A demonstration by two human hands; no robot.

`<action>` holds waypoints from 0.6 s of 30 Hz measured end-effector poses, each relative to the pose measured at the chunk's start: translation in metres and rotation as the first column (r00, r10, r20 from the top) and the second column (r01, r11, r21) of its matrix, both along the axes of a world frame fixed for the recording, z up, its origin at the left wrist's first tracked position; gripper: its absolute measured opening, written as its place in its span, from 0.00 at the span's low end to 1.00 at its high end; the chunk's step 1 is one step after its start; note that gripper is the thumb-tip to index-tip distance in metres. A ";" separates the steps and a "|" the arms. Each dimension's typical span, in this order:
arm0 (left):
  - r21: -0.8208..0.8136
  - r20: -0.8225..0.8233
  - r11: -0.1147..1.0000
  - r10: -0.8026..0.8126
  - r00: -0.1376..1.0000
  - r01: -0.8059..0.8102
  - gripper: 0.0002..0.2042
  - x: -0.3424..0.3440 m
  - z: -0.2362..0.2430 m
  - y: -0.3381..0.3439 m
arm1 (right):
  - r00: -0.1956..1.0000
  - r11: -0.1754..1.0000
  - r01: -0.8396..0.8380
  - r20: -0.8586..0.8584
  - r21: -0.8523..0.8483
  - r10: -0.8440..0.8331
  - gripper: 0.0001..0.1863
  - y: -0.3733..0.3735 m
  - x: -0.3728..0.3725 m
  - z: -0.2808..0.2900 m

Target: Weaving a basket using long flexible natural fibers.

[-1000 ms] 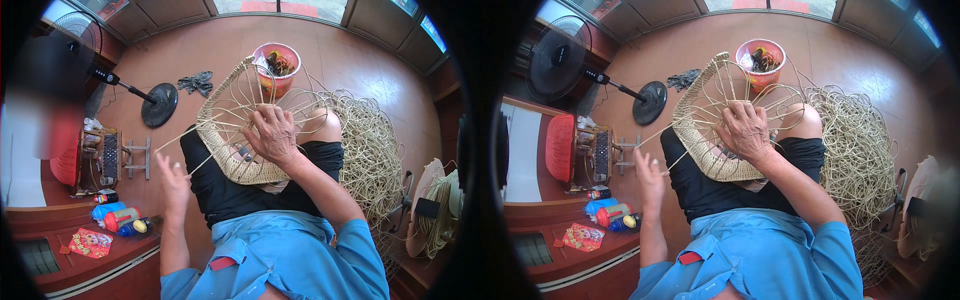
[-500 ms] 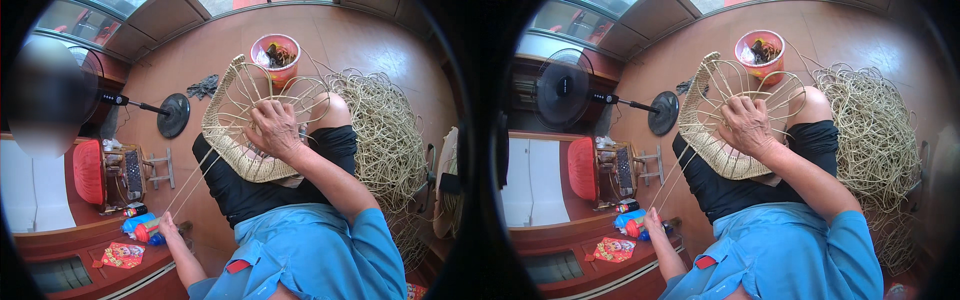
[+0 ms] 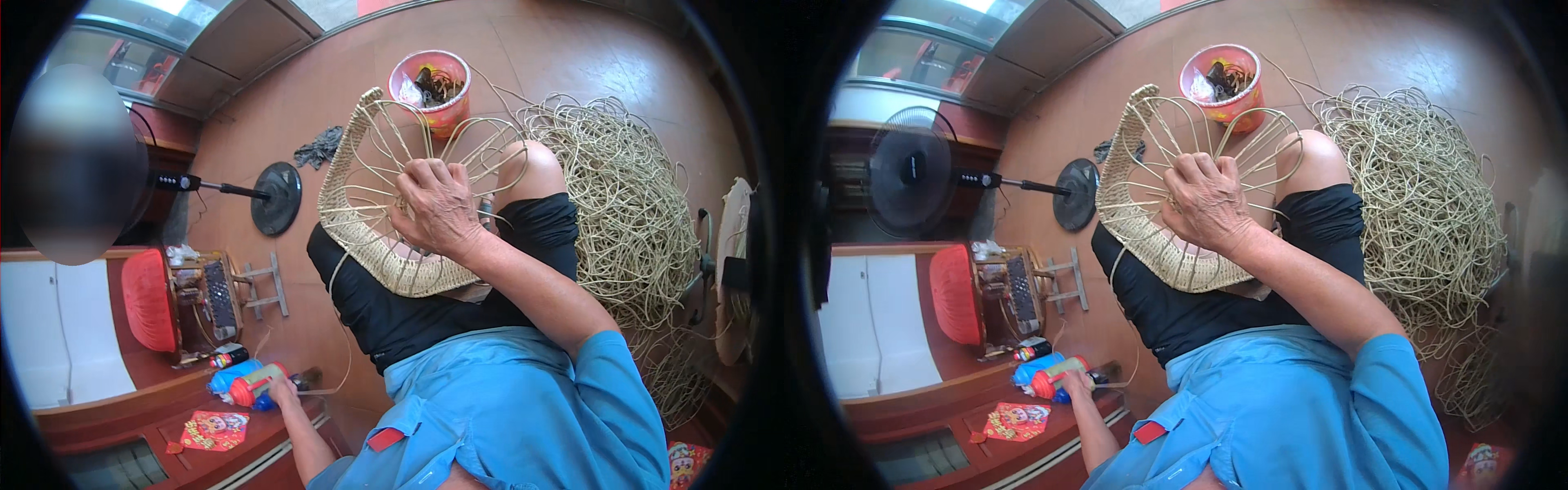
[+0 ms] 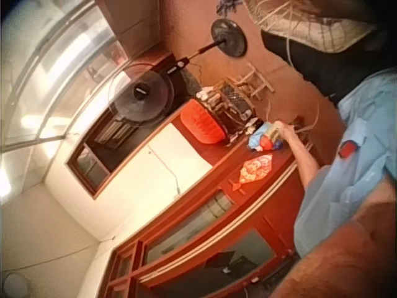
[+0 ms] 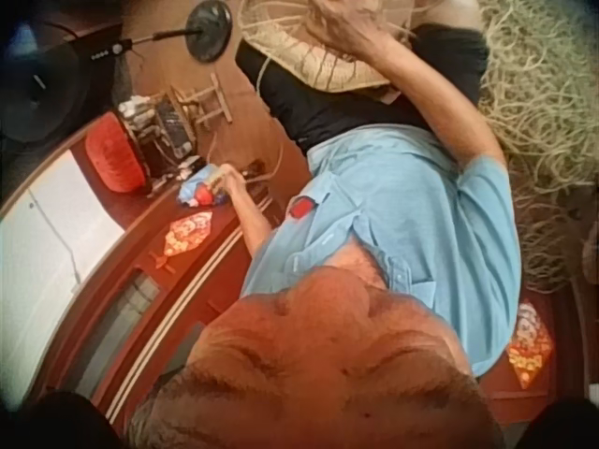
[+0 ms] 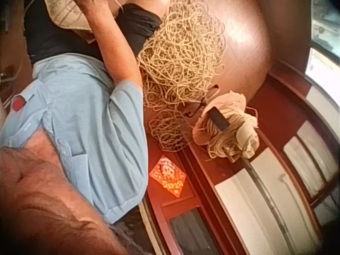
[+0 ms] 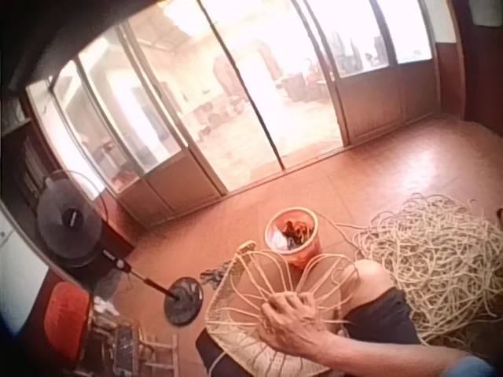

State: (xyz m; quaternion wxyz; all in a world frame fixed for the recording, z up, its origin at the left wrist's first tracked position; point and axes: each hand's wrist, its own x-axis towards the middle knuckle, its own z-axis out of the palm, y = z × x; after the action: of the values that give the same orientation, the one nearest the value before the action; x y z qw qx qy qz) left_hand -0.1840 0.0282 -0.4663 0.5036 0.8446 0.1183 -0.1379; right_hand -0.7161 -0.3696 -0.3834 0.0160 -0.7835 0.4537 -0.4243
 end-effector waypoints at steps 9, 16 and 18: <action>0.641 0.606 0.317 -0.768 -0.207 0.699 0.15 -0.296 0.084 -0.236 | 0.995 0.998 -0.064 -0.080 0.012 0.064 0.18 0.001 0.001 0.008; 0.675 0.643 0.336 -0.705 -0.300 0.657 0.14 -0.318 0.086 -0.270 | 0.991 0.998 -0.058 -0.118 0.036 0.062 0.18 0.001 -0.004 0.010; 0.678 0.643 0.319 -0.694 -0.324 0.662 0.12 -0.314 0.084 -0.267 | 0.992 0.997 -0.063 -0.109 0.039 0.067 0.18 0.001 -0.005 0.010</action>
State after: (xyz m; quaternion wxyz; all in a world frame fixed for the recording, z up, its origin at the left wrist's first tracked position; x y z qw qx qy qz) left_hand -0.4984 -0.2388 -0.3825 0.2676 0.6451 -0.7077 0.1071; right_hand -0.7209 -0.3686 -0.3735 0.0186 -0.8198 0.4355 -0.3714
